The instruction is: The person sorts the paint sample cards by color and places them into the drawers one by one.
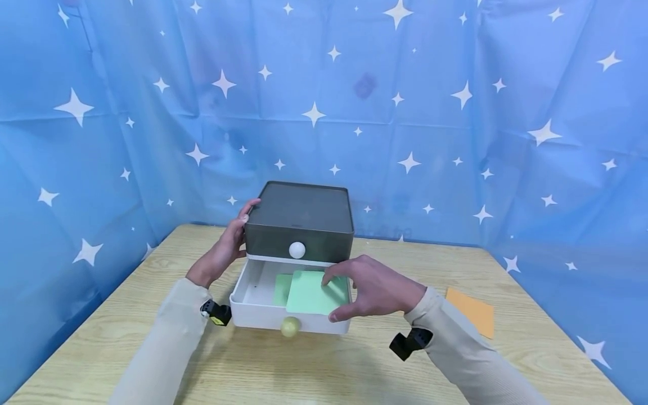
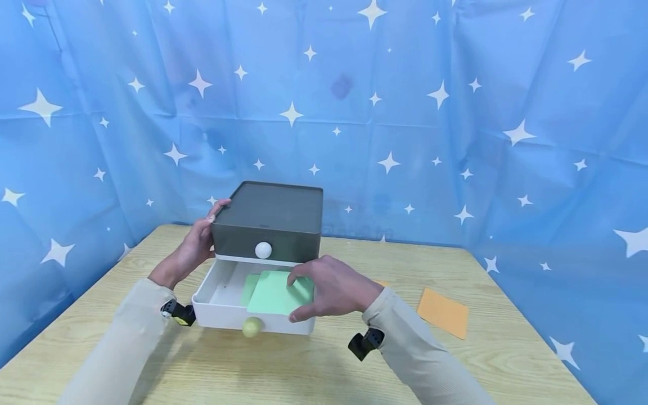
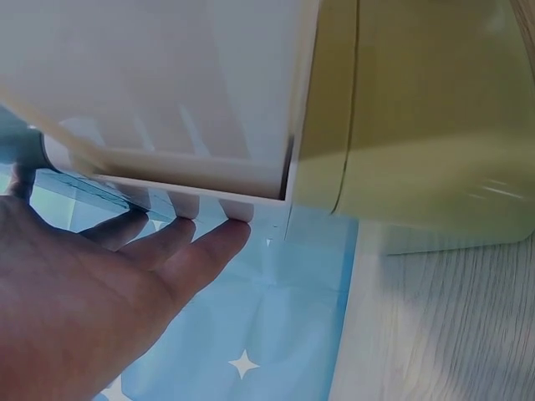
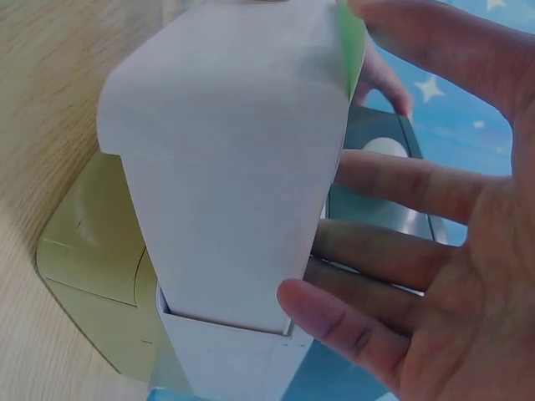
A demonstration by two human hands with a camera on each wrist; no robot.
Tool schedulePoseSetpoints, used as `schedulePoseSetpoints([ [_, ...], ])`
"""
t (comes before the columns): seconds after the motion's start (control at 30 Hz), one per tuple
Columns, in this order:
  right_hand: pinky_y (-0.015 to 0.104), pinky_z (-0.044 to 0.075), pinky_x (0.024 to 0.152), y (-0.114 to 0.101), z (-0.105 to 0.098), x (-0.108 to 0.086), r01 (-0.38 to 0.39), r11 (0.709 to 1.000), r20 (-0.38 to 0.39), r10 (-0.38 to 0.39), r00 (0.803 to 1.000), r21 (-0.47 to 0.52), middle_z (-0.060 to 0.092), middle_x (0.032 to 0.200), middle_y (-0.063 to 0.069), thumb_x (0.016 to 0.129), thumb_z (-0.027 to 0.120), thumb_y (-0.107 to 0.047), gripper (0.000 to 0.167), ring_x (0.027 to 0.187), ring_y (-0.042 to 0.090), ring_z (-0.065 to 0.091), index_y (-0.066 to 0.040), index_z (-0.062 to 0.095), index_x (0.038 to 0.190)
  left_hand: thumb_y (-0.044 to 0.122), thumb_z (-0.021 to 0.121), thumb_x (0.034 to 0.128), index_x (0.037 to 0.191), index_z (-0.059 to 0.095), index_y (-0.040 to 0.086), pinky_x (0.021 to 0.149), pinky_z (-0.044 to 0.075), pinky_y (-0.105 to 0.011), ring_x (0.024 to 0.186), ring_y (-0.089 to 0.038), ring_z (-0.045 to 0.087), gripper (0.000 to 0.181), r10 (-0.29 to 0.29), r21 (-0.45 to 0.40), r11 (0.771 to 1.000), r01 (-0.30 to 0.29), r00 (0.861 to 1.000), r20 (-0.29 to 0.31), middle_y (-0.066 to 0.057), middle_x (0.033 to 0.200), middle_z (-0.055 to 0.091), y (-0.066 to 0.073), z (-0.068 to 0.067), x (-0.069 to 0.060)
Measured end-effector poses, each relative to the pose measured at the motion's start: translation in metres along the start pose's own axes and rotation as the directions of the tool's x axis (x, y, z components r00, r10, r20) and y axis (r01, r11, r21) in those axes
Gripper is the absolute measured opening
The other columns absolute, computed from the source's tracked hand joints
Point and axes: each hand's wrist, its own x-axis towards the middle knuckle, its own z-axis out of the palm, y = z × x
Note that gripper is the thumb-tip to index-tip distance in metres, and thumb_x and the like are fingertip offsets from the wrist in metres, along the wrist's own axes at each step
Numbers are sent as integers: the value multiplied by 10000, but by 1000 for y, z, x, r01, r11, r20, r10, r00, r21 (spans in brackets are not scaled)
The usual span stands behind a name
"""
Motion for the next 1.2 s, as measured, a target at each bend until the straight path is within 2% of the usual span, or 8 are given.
schedulePoseSetpoints([
  [0.23, 190, 386, 609, 0, 1, 2, -5, 1000, -2, 5, 1000, 18, 706, 1008, -116, 745, 864, -368, 405, 672, 86, 469, -229, 709, 1093, 537, 101, 1026, 1581, 37, 472, 1073, 258, -785, 1524, -478, 155, 562, -2, -4, 1000, 2, 1000, 5, -55, 1706, -26, 1, 0, -1],
  [0.37, 199, 444, 646, 2, 4, 1, -5, 1000, -12, 6, 1000, 27, 715, 1040, -118, 757, 856, -370, 379, 731, 91, 550, -235, 711, 1080, 528, 96, 1027, 1581, 40, 468, 1070, 247, -798, 1527, -478, 141, 560, 5, 1, 1000, -5, 1000, 8, -38, 1705, -33, -1, 0, -1],
  [0.57, 249, 561, 749, 7, 9, 0, 28, 998, -80, -24, 996, 57, 759, 1096, -6, 880, 753, -304, 273, 897, 164, 689, -148, 738, 1103, 530, 105, 1028, 1579, 48, 473, 1072, 251, -793, 1526, -475, 150, 557, 8, -3, 1000, -8, 1000, 8, -43, 1704, -16, -1, -1, 0],
  [0.87, 215, 549, 688, -1, 13, -10, 58, 994, -205, -38, 978, 95, 770, 1086, 16, 885, 759, -276, 245, 955, 187, 714, -147, 747, 1093, 519, 109, 1028, 1580, 47, 472, 1076, 260, -782, 1526, -466, 160, 558, 3, -13, 1000, -3, 1000, -3, -44, 1705, -14, 2, 0, 0],
  [0.97, 195, 535, 672, -6, 18, -18, 89, 990, -281, -55, 958, 112, 776, 1069, 6, 875, 771, -240, 220, 942, 158, 715, -158, 750, 1078, 525, 110, 1028, 1580, 46, 474, 1073, 261, -784, 1525, -462, 163, 558, 8, -12, 1000, -9, 1000, -5, -43, 1705, -12, 3, 0, 1],
  [1.03, 185, 534, 674, -9, 23, -23, 139, 983, -348, -90, 933, 119, 778, 1059, 5, 871, 775, -207, 199, 949, 142, 719, -158, 751, 1062, 519, 108, 1029, 1581, 46, 472, 1074, 257, -787, 1525, -463, 163, 557, 9, -11, 1000, -9, 1000, -4, -44, 1705, -14, 2, 0, 1],
  [1.1, 178, 539, 683, -11, 29, -27, 221, 968, -416, -153, 896, 121, 781, 1045, 22, 873, 769, -160, 174, 960, 143, 729, -148, 748, 1045, 515, 104, 1030, 1581, 43, 471, 1073, 261, -784, 1524, -462, 166, 557, 6, -9, 1000, -6, 1000, -5, -45, 1706, -14, 2, 1, 1],
  [1.2, 172, 546, 705, -14, 41, -30, 352, 929, -498, -253, 830, 114, 781, 1034, 49, 881, 749, -100, 158, 970, 150, 740, -136, 741, 1034, 513, 105, 1029, 1580, 47, 473, 1072, 266, -777, 1521, -461, 170, 556, -4, -14, 1000, 4, 1000, -11, -47, 1706, -10, 0, 1, 0],
])
